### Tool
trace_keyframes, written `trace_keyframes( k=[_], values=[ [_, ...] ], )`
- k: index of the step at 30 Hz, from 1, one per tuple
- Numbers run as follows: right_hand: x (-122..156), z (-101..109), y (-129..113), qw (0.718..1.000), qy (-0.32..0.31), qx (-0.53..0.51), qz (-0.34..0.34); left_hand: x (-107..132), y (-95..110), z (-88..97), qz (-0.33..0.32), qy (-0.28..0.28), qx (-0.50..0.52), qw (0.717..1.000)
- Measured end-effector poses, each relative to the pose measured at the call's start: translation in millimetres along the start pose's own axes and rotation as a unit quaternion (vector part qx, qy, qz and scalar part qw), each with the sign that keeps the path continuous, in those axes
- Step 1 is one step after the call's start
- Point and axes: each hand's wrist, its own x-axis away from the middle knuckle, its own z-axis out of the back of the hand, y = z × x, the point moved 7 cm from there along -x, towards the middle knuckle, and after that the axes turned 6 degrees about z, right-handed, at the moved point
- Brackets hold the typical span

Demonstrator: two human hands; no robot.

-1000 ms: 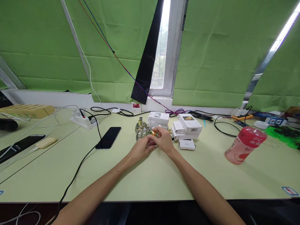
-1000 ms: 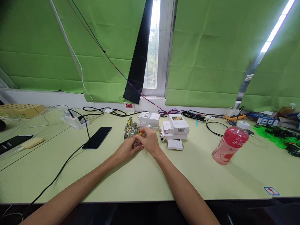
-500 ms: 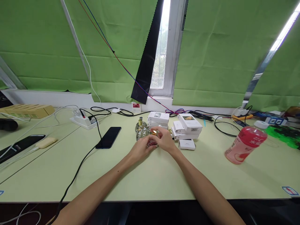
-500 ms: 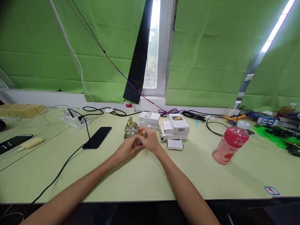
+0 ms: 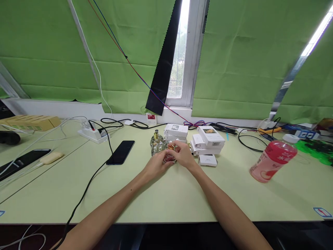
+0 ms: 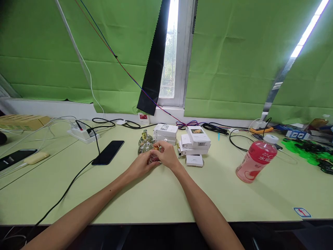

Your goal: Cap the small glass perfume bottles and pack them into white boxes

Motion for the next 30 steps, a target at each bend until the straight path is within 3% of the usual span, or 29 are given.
trace_keyframes(
  k=[10,20,30],
  values=[
    [0.6,1.4,-3.0,0.999,0.021,0.022,0.020,-0.4,-2.7,-1.2,0.002,-0.003,-0.007,1.000],
    [1.6,0.7,-8.5,0.999,-0.029,-0.018,0.028,-0.5,-1.2,-3.3,-0.015,-0.015,-0.001,1.000],
    [-0.4,-0.8,-7.3,0.999,-0.028,-0.016,0.021,-0.5,-3.5,-3.0,-0.011,-0.012,-0.004,1.000]
  ],
)
